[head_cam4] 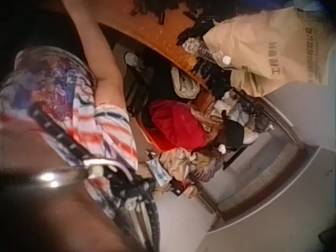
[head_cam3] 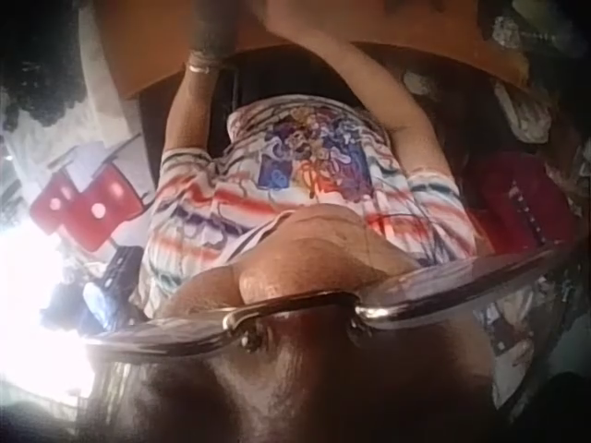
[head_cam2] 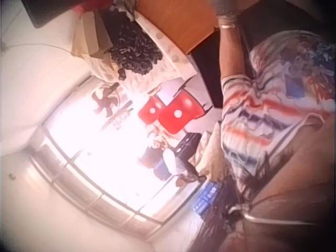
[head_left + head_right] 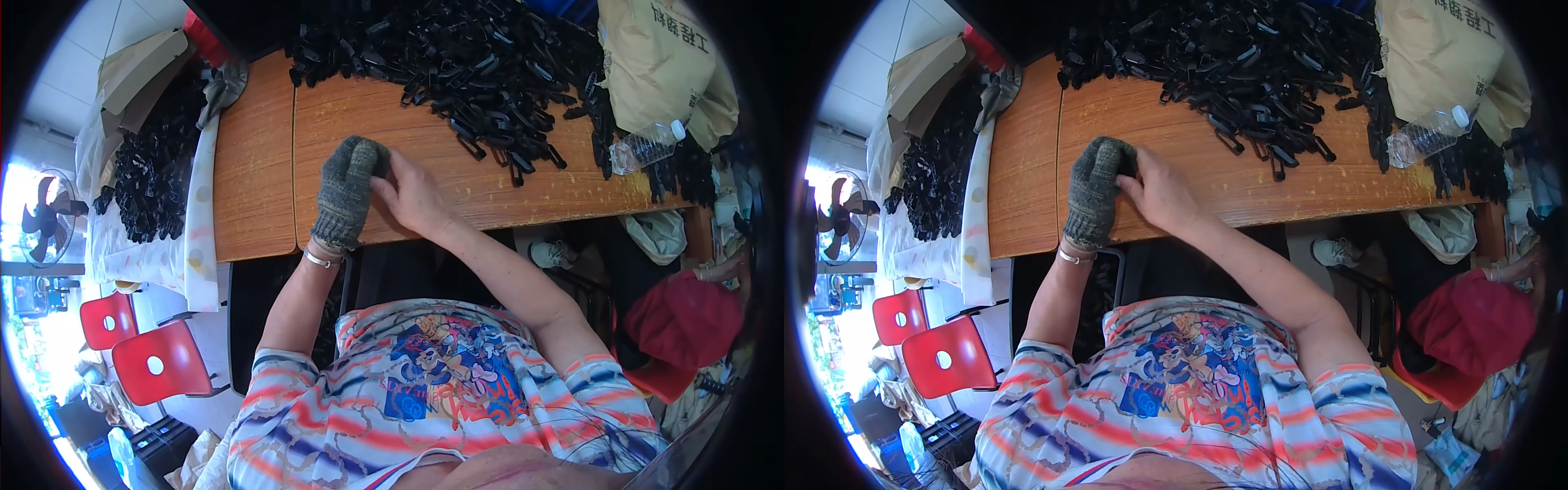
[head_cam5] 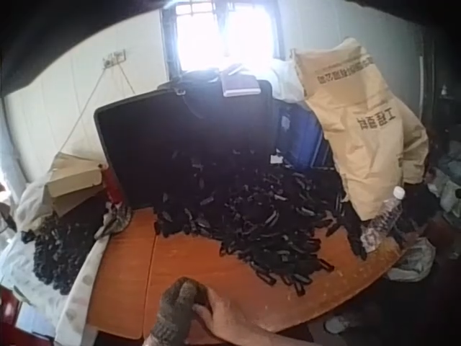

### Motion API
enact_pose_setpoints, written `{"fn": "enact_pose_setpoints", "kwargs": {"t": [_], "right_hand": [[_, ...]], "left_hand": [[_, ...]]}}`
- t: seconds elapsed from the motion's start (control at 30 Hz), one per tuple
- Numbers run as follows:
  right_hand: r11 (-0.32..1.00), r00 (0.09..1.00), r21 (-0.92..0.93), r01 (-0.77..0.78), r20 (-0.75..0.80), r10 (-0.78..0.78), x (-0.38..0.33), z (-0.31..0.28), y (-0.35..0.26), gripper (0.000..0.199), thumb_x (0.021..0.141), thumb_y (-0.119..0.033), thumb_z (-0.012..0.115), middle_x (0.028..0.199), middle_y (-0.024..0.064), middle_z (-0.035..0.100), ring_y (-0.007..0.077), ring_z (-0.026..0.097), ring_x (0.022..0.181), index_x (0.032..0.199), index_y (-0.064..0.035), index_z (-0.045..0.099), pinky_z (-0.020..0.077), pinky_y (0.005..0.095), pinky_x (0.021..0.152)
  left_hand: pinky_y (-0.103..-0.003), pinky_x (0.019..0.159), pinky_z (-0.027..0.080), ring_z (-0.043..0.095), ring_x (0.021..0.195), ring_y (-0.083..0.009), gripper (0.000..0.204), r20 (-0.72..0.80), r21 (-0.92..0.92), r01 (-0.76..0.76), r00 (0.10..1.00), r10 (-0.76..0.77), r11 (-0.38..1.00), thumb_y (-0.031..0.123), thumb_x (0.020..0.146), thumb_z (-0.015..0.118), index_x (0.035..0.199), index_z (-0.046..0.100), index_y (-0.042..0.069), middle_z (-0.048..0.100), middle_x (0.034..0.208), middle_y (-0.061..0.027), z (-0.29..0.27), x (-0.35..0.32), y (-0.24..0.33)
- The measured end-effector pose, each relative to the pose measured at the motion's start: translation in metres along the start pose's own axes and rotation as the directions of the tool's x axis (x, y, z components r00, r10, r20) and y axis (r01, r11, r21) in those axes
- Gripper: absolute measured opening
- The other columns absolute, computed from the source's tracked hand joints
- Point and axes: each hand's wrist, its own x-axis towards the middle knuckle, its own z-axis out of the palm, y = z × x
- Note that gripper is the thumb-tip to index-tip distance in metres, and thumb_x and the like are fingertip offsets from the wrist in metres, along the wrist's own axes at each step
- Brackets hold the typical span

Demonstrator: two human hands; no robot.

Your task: Assembling or inspecting small black plastic components on a wooden workbench in a manufacturing environment.

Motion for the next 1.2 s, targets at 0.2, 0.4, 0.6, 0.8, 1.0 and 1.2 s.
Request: {"fn": "enact_pose_setpoints", "kwargs": {"t": [0.2, 0.4, 0.6, 0.8, 1.0, 1.2], "right_hand": [[0.994, 0.978, 0.074, -0.082, 0.198, 0.066, 0.006, 0.011, -0.020, 0.037, 0.085, -0.033, 0.074, 0.084, 0.0167, 0.067, 0.0346, 0.067, 0.082, 0.100, -0.0029, 0.059, 0.0512, 0.0444, 0.071], [0.984, 0.884, -0.129, 0.125, 0.465, -0.051, 0.062, -0.029, -0.013, 0.043, 0.083, -0.037, 0.077, 0.093, 0.0112, 0.069, 0.0242, 0.068, 0.090, 0.110, -0.0048, 0.069, 0.0542, 0.0359, 0.080], [0.548, 0.988, -0.822, 0.156, 0.141, -0.070, 0.152, -0.064, 0.030, 0.024, 0.084, -0.017, 0.071, 0.106, 0.0197, 0.066, 0.0359, 0.066, 0.099, 0.102, -0.0010, 0.069, 0.0562, 0.0437, 0.082], [0.437, 0.987, -0.896, 0.080, 0.132, 0.091, 0.178, -0.056, 0.031, 0.023, 0.085, -0.007, 0.061, 0.113, 0.0228, 0.066, 0.0361, 0.066, 0.103, 0.105, -0.0002, 0.069, 0.0558, 0.0414, 0.087], [0.479, 0.988, -0.874, 0.076, 0.130, 0.080, 0.182, -0.047, 0.028, 0.024, 0.084, -0.005, 0.062, 0.116, 0.0234, 0.065, 0.0363, 0.066, 0.105, 0.107, -0.0004, 0.070, 0.0569, 0.0412, 0.084], [0.773, 0.958, -0.577, 0.263, 0.251, -0.139, 0.161, -0.033, 0.028, 0.029, 0.085, -0.012, 0.068, 0.106, 0.0138, 0.066, 0.0321, 0.066, 0.099, 0.113, -0.0047, 0.066, 0.0537, 0.0420, 0.087]], "left_hand": [[-0.028, 0.069, 0.048, 0.058, 0.077, -0.0134, 0.021, -0.026, 0.041, -0.022, 0.999, 0.023, 0.999, 0.017, 0.101, 0.053, 0.094, 0.065, 0.002, 0.063, 0.084, -0.0055, -0.017, -0.019, 0.016], [-0.032, 0.064, 0.049, 0.063, 0.070, -0.0211, 0.022, 0.012, 0.709, 0.215, 0.949, -0.316, 0.672, 0.023, 0.096, 0.059, 0.090, 0.065, 0.003, 0.064, 0.074, -0.0084, -0.104, -0.081, 0.076], [-0.042, 0.080, 0.052, 0.068, 0.091, -0.0348, 0.029, -0.270, 0.893, 0.325, 0.940, -0.207, 0.312, 0.025, 0.087, 0.070, 0.107, 0.071, 0.004, 0.071, 0.096, -0.0174, -0.161, -0.167, 0.075], [-0.040, 0.083, 0.052, 0.068, 0.095, -0.0336, 0.027, -0.389, 0.763, 0.478, 0.877, -0.282, 0.434, 0.020, 0.087, 0.071, 0.108, 0.071, 0.004, 0.072, 0.101, -0.0165, -0.151, -0.166, 0.079], [-0.038, 0.082, 0.052, 0.069, 0.091, -0.0309, 0.024, -0.340, 0.786, 0.368, 0.929, -0.149, 0.497, 0.015, 0.087, 0.070, 0.108, 0.071, 0.003, 0.072, 0.099, -0.0157, -0.153, -0.152, 0.082], [-0.036, 0.082, 0.053, 0.069, 0.089, -0.0292, 0.023, -0.270, 0.805, 0.290, 0.956, -0.115, 0.517, 0.014, 0.087, 0.070, 0.107, 0.071, 0.003, 0.072, 0.097, -0.0153, -0.126, -0.124, 0.089]]}}
